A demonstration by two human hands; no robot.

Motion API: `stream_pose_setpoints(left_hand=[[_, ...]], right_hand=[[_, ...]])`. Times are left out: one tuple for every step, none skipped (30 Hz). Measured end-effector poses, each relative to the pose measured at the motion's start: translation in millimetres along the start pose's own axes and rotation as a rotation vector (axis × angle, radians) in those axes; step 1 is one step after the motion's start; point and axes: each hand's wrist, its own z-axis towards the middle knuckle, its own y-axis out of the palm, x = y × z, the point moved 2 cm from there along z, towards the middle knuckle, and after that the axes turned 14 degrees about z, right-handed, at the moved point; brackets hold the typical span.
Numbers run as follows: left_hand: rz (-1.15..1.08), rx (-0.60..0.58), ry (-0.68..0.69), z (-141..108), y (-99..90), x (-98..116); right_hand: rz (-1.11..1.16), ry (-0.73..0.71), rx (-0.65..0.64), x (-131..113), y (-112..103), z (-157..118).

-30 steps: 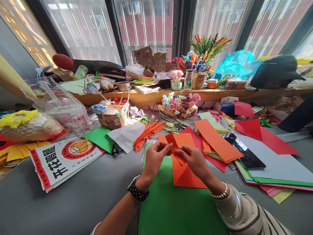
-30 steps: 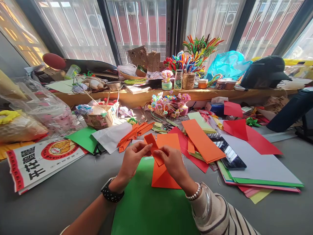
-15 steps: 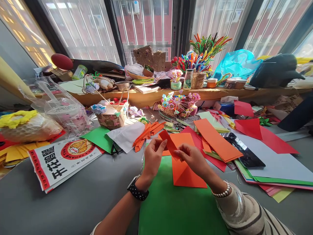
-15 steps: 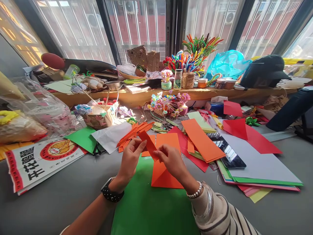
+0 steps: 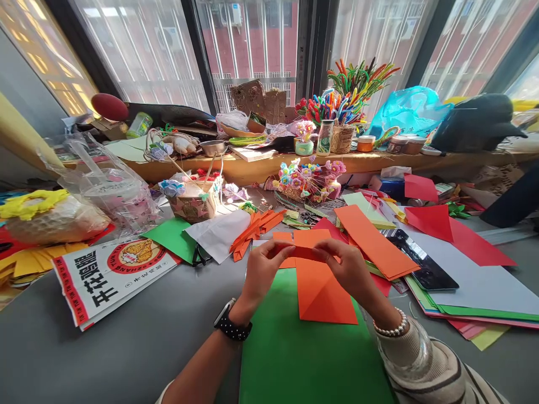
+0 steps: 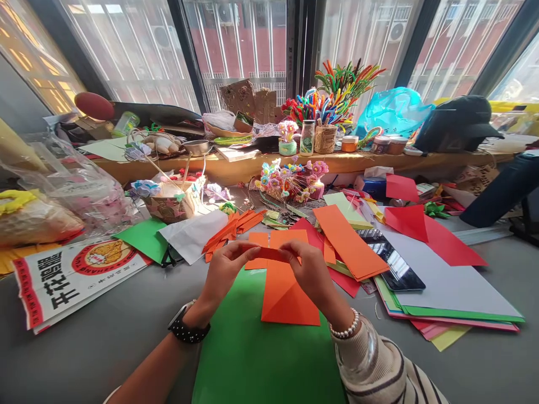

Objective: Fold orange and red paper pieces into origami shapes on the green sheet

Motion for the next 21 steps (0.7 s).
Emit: stream_pose_setpoints(left_hand=[[0.032,-0.008,0.018,-0.9,0.4,0.4],[0.062,-0.017,0.041,-2.3,1.4,1.2],[0.09,-0.027,0.068,-3.9,2.7,2.6],[0.119,-0.038,0.099,-5.5,4.1,4.4],[0.15,-0.047,0.128,-6.9,5.3,6.2],[0.178,-0.048,0.149,-7.8,5.9,8.0],[0.199,-0.046,0.162,-8.3,5.9,9.3],[0.209,-0.043,0.166,-8.2,5.3,10.1],[0.207,-0.036,0.164,-7.7,4.1,10.4],[0.202,-0.024,0.159,-6.8,2.4,10.3],[0.195,-0.005,0.155,-5.8,0.4,9.8],[0.187,0.015,0.152,-4.8,-1.5,9.1],[0.181,0.04,0.152,-3.9,-3.3,8.4],[0.176,0.066,0.15,-3.1,-4.8,7.5],[0.172,0.09,0.148,-2.6,-5.8,6.7],[0.167,0.112,0.145,-2.3,-6.3,6.0],[0.162,0.131,0.145,-2.2,-6.3,5.5],[0.16,0.147,0.148,-2.3,-6.0,5.2],[0.16,0.158,0.153,-2.6,-5.5,5.0],[0.163,0.162,0.158,-2.9,-4.7,4.9],[0.166,0.164,0.162,-3.2,-4.1,4.8]], right_hand=[[-0.015,-0.015,-0.016,-0.6,0.5,-0.2],[-0.026,-0.027,-0.031,-1.1,1.6,-0.7],[-0.036,-0.036,-0.045,-1.8,3.0,-1.3],[-0.046,-0.044,-0.058,-2.5,4.6,-2.0],[-0.053,-0.054,-0.068,-3.3,6.1,-2.6],[-0.059,-0.063,-0.075,-4.2,7.3,-3.2],[-0.064,-0.072,-0.081,-5.1,8.0,-3.5],[-0.066,-0.08,-0.085,-5.9,8.0,-3.7],[-0.065,-0.086,-0.088,-6.5,7.3,-3.5],[-0.065,-0.09,-0.087,-6.9,5.8,-3.1],[-0.069,-0.093,-0.079,-7.0,3.4,-2.5],[-0.075,-0.096,-0.066,-6.8,0.4,-1.7],[-0.084,-0.099,-0.047,-6.3,-3.0,-0.9],[-0.097,-0.101,-0.025,-5.6,-6.7,-0.1],[-0.108,-0.103,-0.005,-4.7,-10.2,0.6],[-0.122,-0.107,0.021,-3.8,-13.6,1.2],[-0.135,-0.111,0.045,-2.8,-16.5,1.7],[-0.148,-0.114,0.067,-1.9,-19.0,2.2],[-0.16,-0.116,0.087,-0.9,-20.9,2.5],[-0.172,-0.115,0.1,0.0,-22.2,2.8],[-0.18,-0.114,0.11,0.8,-23.0,3.0]])
